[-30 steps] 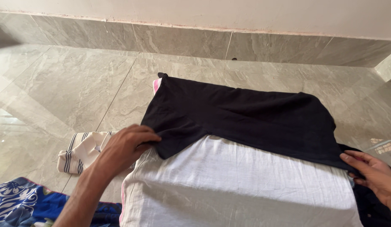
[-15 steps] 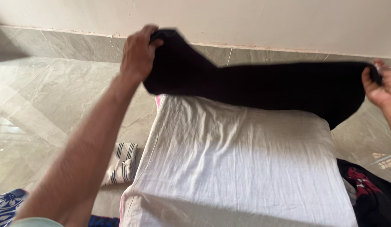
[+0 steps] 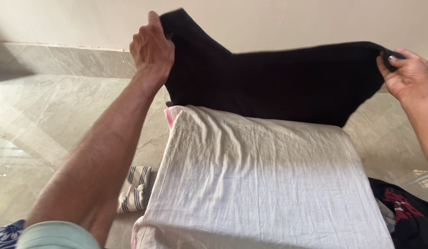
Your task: The person folds a striped polo shirt and a black shirt on a white cloth laid on the floor. They smooth and align the garments, fold the sleeves and body, and place the finished folded shirts aside.
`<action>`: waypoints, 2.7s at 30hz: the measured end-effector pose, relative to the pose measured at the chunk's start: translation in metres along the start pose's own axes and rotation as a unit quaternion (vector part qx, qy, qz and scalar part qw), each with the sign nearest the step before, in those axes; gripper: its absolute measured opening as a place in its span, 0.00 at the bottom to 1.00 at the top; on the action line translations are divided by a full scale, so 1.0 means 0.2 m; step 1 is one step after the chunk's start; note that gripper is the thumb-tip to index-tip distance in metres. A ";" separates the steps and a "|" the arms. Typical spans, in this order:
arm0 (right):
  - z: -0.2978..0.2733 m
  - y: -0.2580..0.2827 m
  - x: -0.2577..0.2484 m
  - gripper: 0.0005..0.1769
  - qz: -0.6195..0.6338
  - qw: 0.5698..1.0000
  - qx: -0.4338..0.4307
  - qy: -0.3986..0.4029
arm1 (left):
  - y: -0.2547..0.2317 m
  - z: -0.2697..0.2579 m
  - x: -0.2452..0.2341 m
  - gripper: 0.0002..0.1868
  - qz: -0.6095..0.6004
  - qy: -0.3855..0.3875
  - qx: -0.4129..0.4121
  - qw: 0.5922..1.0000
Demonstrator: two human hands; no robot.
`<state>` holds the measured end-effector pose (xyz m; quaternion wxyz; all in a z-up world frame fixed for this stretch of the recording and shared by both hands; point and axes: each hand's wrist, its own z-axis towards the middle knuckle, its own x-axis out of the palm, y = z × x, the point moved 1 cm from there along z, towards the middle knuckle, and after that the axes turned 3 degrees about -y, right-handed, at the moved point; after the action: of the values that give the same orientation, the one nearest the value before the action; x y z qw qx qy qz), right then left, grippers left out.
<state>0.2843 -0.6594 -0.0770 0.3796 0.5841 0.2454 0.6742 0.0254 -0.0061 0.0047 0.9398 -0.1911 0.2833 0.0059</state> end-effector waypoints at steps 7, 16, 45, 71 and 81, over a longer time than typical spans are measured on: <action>-0.16 -0.04 0.14 0.26 -0.040 0.999 0.021 -0.018 | -0.14 -0.05 -0.02 0.24 -0.309 0.202 -0.324 0.871; -0.36 0.03 -0.41 0.18 0.178 0.979 0.057 0.083 | -0.05 -0.44 -0.32 0.14 -0.489 0.204 -0.215 0.820; -1.67 -0.14 -0.88 0.24 -0.305 0.918 0.180 -0.180 | 0.22 -1.59 -0.78 0.22 0.034 0.237 0.061 0.969; -2.15 -0.49 0.52 0.11 -0.606 0.777 -0.095 0.141 | 0.00 -1.77 -0.73 0.13 -0.068 0.221 0.188 0.955; -2.52 -0.85 1.14 0.21 -0.535 0.639 -0.225 0.505 | 0.03 -1.75 -0.77 0.07 -0.085 0.149 0.092 0.981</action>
<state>-0.1748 -0.3199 -0.1719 0.6111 -0.1843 0.5091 0.5774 -0.2904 -0.1123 -0.1823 0.8978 -0.1263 0.4019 -0.1281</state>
